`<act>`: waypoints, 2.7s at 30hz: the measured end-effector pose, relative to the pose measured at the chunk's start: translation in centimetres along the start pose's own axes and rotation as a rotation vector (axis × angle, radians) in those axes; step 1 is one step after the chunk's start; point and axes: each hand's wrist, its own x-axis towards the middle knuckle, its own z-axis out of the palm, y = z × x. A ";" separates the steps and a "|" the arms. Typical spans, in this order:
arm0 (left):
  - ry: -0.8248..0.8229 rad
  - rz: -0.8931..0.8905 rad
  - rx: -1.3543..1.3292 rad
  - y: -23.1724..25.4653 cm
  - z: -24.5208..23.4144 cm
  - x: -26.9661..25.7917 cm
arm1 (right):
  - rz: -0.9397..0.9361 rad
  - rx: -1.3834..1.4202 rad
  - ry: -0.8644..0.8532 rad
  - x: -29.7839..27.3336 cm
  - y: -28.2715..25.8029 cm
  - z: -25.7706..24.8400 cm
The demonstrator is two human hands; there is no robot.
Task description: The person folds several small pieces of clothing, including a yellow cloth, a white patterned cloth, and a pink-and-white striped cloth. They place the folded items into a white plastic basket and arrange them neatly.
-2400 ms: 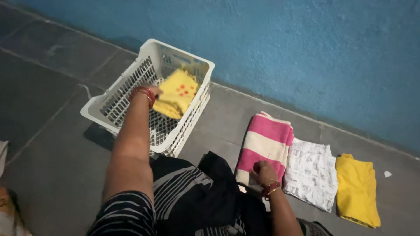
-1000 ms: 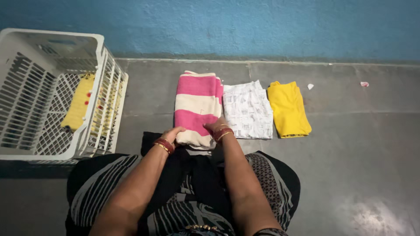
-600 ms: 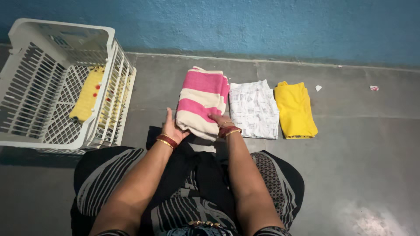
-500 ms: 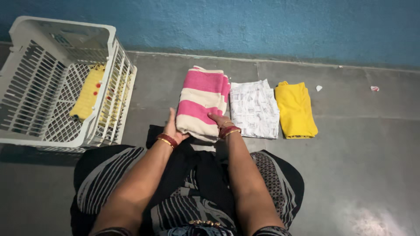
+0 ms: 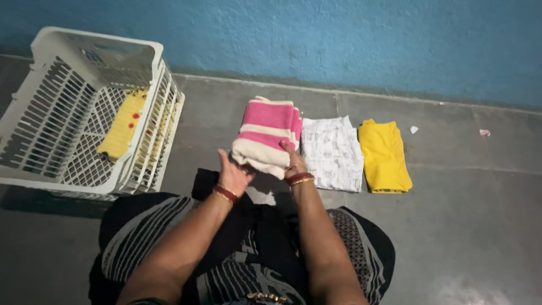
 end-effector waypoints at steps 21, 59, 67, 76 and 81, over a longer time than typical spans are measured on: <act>-0.083 0.119 -0.279 15.0 7.8 -5.3 | -0.154 -0.298 0.209 1.1 -1.0 -1.7; 0.892 0.869 0.047 37.4 -16.7 -12.2 | -0.087 -0.668 0.098 -2.5 0.4 0.6; 0.858 0.743 0.105 38.1 -8.8 -14.3 | -0.159 -0.877 0.138 -2.5 0.3 0.8; 0.336 0.455 0.119 20.9 -0.3 -6.9 | -0.131 -1.190 0.090 -0.8 1.8 -0.3; 0.386 0.051 0.246 7.3 -2.5 -2.4 | -0.337 -1.828 0.133 0.2 2.6 -2.2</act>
